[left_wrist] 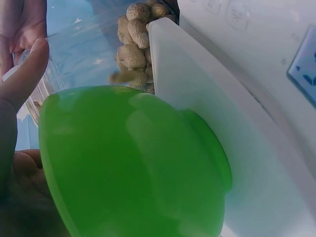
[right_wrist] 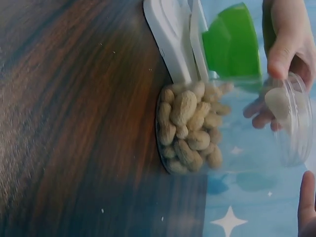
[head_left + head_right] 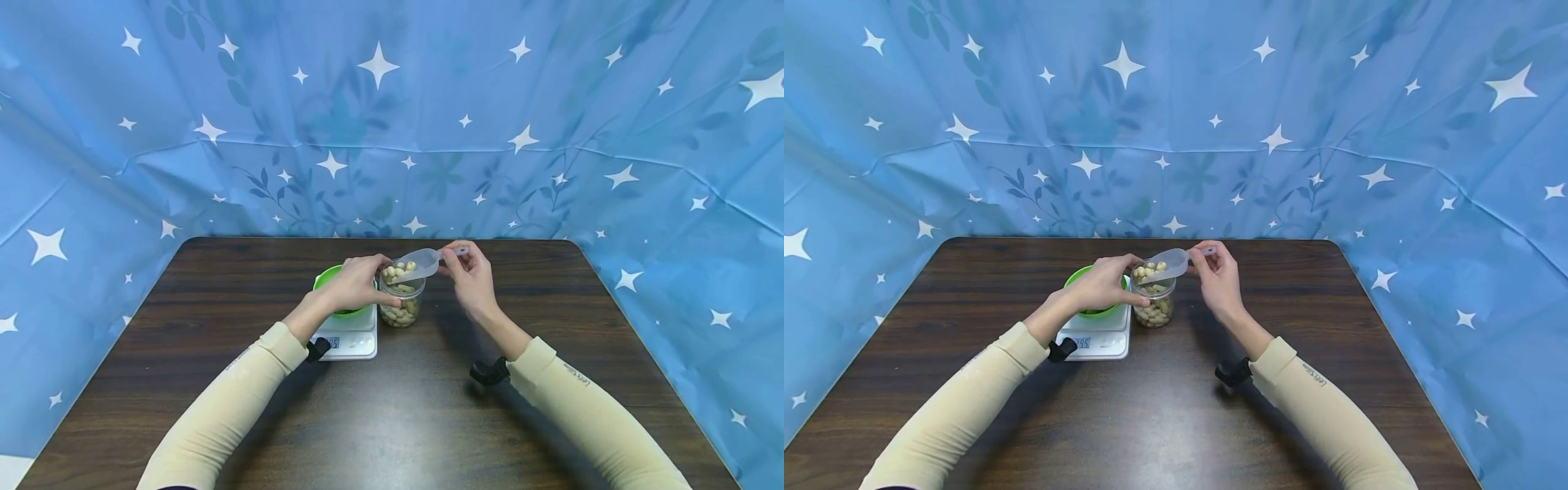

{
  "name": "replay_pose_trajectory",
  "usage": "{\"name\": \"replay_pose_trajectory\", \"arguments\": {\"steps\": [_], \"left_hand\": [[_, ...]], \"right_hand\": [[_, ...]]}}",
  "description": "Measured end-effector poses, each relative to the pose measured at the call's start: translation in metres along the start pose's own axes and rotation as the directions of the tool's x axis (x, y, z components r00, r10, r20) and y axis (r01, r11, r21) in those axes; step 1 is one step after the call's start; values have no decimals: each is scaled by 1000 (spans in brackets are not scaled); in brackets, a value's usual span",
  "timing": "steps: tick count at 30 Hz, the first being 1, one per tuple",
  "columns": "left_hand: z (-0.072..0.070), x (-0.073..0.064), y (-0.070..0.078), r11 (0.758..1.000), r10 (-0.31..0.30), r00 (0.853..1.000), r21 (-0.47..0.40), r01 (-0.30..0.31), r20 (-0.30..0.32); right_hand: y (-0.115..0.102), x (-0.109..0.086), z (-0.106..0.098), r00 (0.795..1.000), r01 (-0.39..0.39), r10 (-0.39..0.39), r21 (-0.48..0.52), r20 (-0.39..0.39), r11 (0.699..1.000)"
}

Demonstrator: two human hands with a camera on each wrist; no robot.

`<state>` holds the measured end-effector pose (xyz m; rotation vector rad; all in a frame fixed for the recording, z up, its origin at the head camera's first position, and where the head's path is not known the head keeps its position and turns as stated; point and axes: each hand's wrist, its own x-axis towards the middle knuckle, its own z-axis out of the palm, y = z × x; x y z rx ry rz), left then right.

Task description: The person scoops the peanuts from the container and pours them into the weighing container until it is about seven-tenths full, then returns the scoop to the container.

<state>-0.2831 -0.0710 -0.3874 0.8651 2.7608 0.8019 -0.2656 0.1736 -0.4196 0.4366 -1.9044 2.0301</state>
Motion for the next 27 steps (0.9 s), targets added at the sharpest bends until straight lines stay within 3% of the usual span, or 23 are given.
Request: {"name": "replay_pose_trajectory", "arguments": {"steps": [6, 10, 18, 27], "left_hand": [[0, 0, 0, 1000, 8, 1000, -15, -8, -3], [1, 1, -1, 1000, 16, 1000, -24, -16, -5], [1, 1, -1, 1000, -6, 1000, -6, 6, 2], [3, 0, -2, 1000, 14, 1000, 21, -13, -22]], "right_hand": [[3, -6, 9, 999, 43, -42, -22, 30, 999], [5, -9, 13, 999, 52, -52, -31, 9, 998], [4, -11, 12, 999, 36, -33, 64, -39, 997], [4, -14, 12, 995, 14, 0, 150, -96, 989]]}}
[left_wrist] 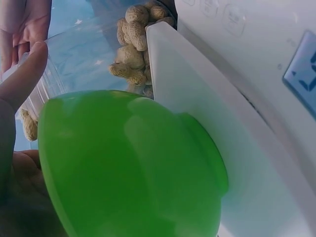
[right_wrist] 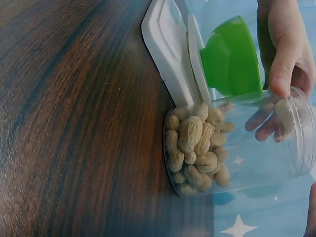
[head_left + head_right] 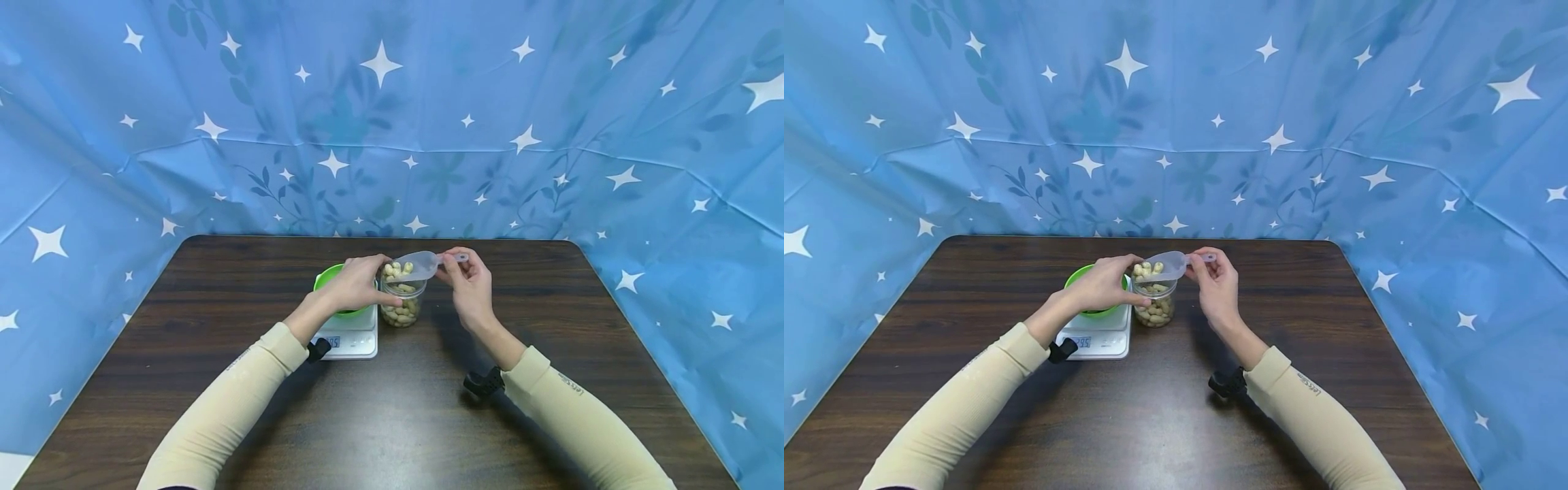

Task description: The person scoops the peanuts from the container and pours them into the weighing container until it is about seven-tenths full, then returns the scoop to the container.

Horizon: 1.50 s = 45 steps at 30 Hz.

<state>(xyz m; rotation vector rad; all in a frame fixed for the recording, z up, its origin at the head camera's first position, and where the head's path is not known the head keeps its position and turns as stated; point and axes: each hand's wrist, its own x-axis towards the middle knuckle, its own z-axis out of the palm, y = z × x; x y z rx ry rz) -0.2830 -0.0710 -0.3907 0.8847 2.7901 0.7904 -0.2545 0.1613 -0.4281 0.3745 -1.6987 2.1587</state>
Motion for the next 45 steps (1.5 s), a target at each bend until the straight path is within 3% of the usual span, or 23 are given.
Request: {"name": "replay_pose_trajectory", "arguments": {"steps": [10, 17, 24, 31, 34, 39, 45], "left_hand": [[0, -1, 1, 1000, 8, 1000, 13, -8, -7], [-3, -7, -2, 1000, 7, 1000, 17, -7, -3], [-14, -25, -18, 997, -10, 997, -72, 4, -77], [-26, -50, -38, 989, -79, 986, -139, 59, -144], [-31, -60, -44, 986, -127, 983, -123, 112, -129], [-32, -71, -49, 977, -192, 980, -97, 187, -47], [-28, -72, -52, 976, -192, 981, -108, 190, -2]], "right_hand": [[4, 1, -4, 994, -71, 83, 169, -65, 983], [4, 2, -7, 992, -84, 102, 208, -77, 974], [-1, 8, -3, 993, -73, 90, 214, -71, 974], [-5, 10, 9, 996, -87, 92, 155, -21, 984], [-4, 10, 15, 995, -103, 103, 122, 6, 987], [-3, 12, 23, 993, -118, 115, 76, 39, 990], [-4, 15, 31, 990, -124, 123, 7, 73, 992]]}}
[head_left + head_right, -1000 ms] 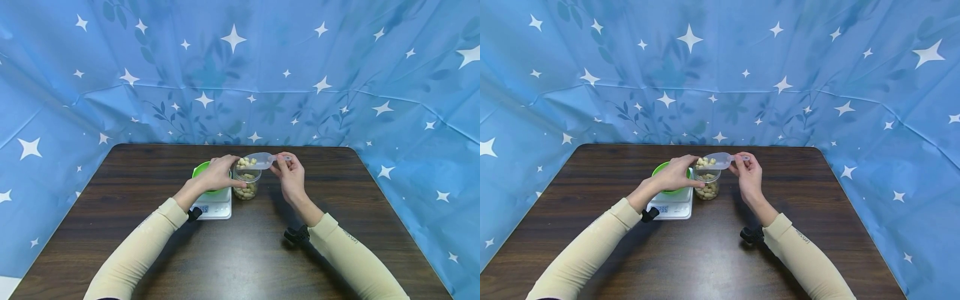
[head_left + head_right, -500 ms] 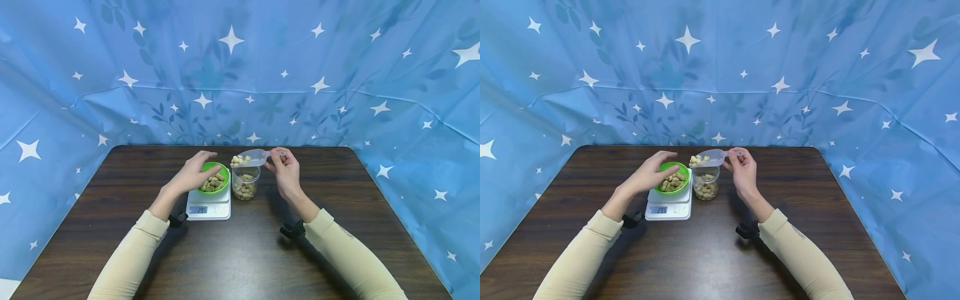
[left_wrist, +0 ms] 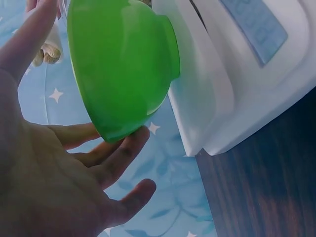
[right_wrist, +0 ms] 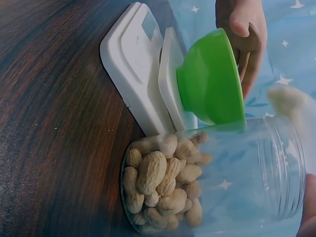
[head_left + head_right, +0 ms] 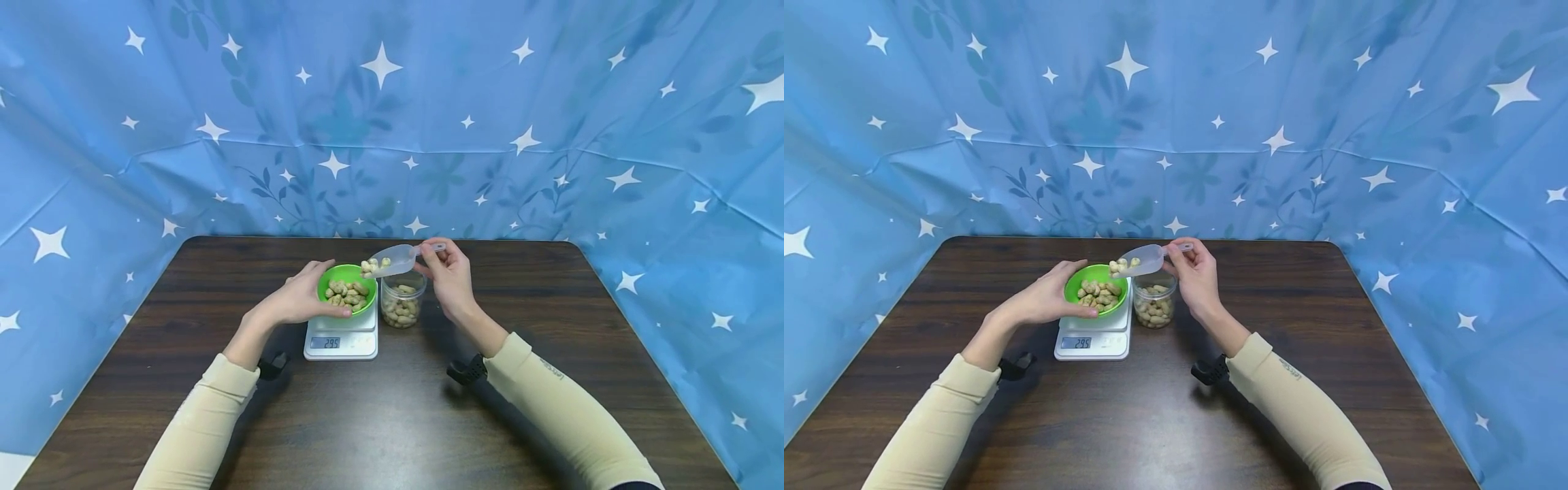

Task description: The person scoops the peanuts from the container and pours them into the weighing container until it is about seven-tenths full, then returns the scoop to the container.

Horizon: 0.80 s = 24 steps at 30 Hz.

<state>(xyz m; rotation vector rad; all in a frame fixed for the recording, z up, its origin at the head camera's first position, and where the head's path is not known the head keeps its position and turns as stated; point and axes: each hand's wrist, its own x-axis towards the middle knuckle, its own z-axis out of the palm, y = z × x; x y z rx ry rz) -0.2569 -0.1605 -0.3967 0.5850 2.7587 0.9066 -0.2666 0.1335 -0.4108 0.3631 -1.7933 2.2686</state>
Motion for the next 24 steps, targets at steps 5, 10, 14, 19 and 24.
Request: {"name": "replay_pose_trajectory", "arguments": {"steps": [5, 10, 14, 19, 24], "left_hand": [[0, 1, 0, 1000, 18, 1000, -2, -18, 12], [0, 0, 1, 1000, 19, 1000, -3, -19, 17], [1, 1, 1, 1000, 21, 1000, 1, -21, 17], [2, 1, -1, 1000, 22, 1000, 1, -22, 11], [1, 1, -1, 1000, 21, 1000, -3, -21, 11]], "right_hand": [[-1, 2, 6, 1000, 16, -15, -61, 28, 998], [-2, 4, 11, 997, 44, -37, -100, 74, 994], [-5, 5, 14, 991, 65, -48, -138, 123, 988], [-10, 6, 14, 983, 107, -74, -194, 171, 975], [-17, 8, 12, 976, 153, -107, -249, 189, 956]]}}
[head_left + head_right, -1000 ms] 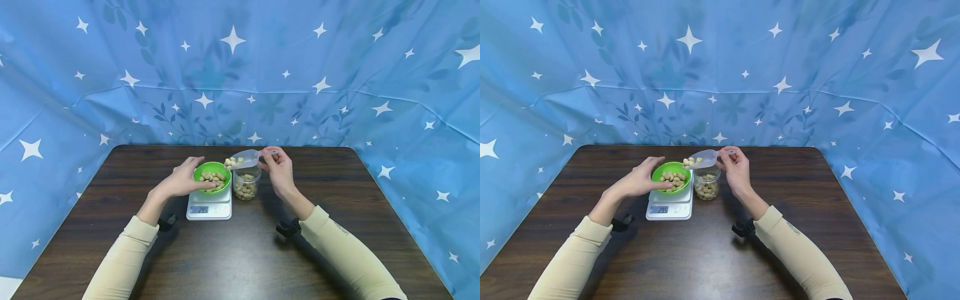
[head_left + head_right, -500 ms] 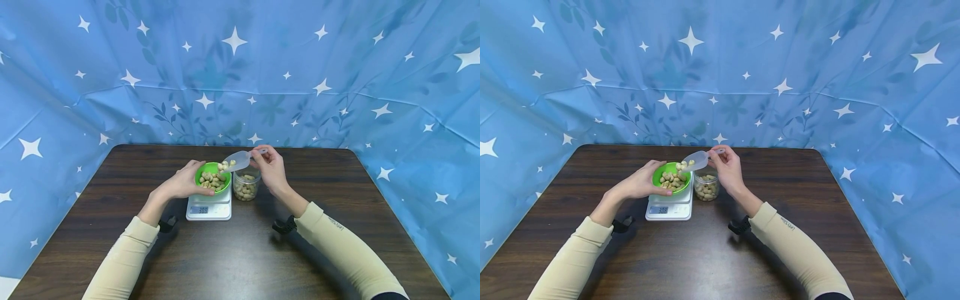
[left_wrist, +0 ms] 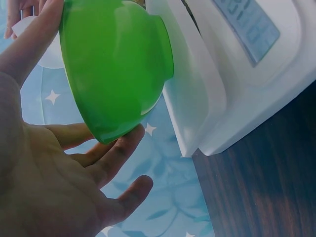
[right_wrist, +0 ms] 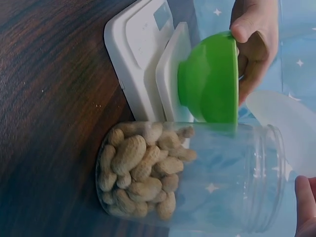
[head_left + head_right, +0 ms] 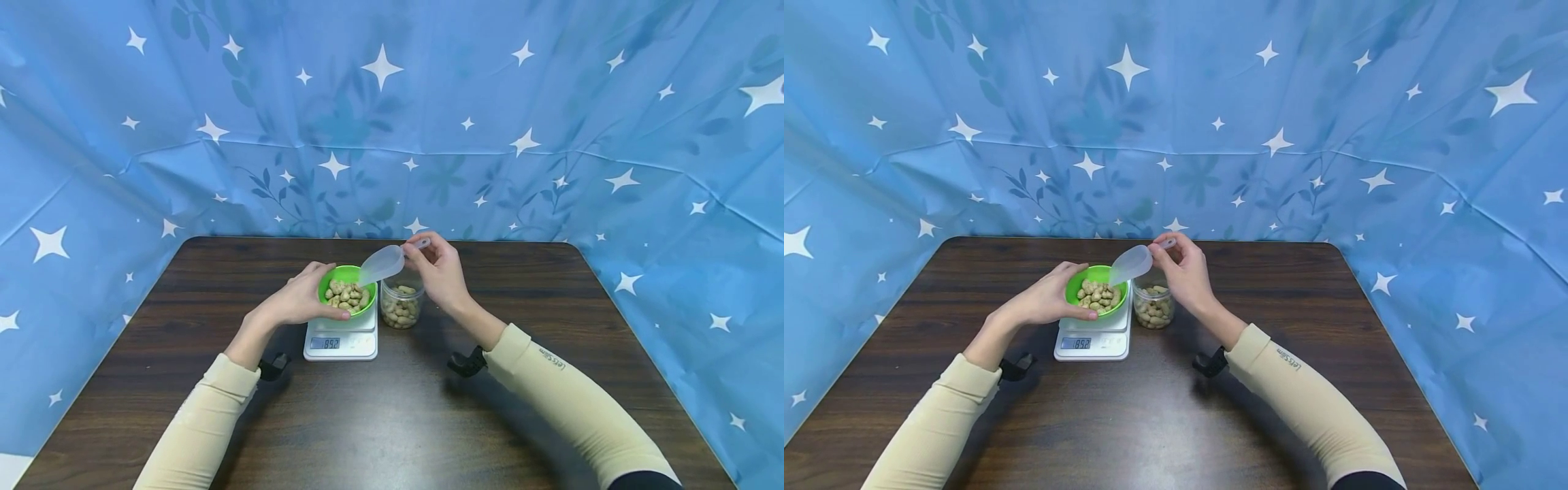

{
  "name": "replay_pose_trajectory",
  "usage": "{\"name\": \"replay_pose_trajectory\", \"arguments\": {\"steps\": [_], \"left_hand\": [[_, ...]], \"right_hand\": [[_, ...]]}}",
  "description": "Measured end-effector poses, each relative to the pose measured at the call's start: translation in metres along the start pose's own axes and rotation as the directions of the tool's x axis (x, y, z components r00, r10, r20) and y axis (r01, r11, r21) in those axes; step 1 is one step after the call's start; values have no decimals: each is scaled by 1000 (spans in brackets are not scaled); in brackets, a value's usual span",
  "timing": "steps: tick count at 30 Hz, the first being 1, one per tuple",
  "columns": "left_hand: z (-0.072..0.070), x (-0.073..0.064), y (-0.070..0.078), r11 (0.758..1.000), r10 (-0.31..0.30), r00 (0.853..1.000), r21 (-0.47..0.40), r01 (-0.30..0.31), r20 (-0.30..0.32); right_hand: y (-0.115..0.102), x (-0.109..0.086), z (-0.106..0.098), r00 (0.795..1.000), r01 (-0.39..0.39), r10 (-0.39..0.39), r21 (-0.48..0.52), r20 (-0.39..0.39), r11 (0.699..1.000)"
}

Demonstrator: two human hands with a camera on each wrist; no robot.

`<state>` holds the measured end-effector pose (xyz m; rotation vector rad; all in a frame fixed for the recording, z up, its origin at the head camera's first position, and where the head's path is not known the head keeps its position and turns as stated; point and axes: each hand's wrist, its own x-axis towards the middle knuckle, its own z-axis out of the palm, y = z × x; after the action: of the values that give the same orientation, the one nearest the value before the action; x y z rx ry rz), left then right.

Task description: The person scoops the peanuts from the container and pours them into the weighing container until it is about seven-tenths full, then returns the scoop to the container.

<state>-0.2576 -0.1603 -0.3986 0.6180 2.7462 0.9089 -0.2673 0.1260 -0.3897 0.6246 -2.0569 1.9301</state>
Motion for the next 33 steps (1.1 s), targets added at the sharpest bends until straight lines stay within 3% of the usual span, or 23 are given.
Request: {"name": "replay_pose_trajectory", "arguments": {"steps": [11, 19, 29, 33], "left_hand": [[-1, 0, 2, 1000, 15, 1000, 12, -14, -15], [2, 12, 14, 994, 105, 990, 29, -102, -98], [19, 34, 34, 980, 198, 974, 56, -193, -112], [28, 42, 43, 979, 198, 976, 72, -192, -87]], "right_hand": [[-15, 3, -22, 999, 48, -48, -25, 8, 999], [-26, 9, -42, 997, 72, -71, -87, 18, 994], [-30, 15, -54, 995, 50, -28, -244, 91, 968], [-28, 15, -53, 994, 44, -5, -361, 107, 932]]}}
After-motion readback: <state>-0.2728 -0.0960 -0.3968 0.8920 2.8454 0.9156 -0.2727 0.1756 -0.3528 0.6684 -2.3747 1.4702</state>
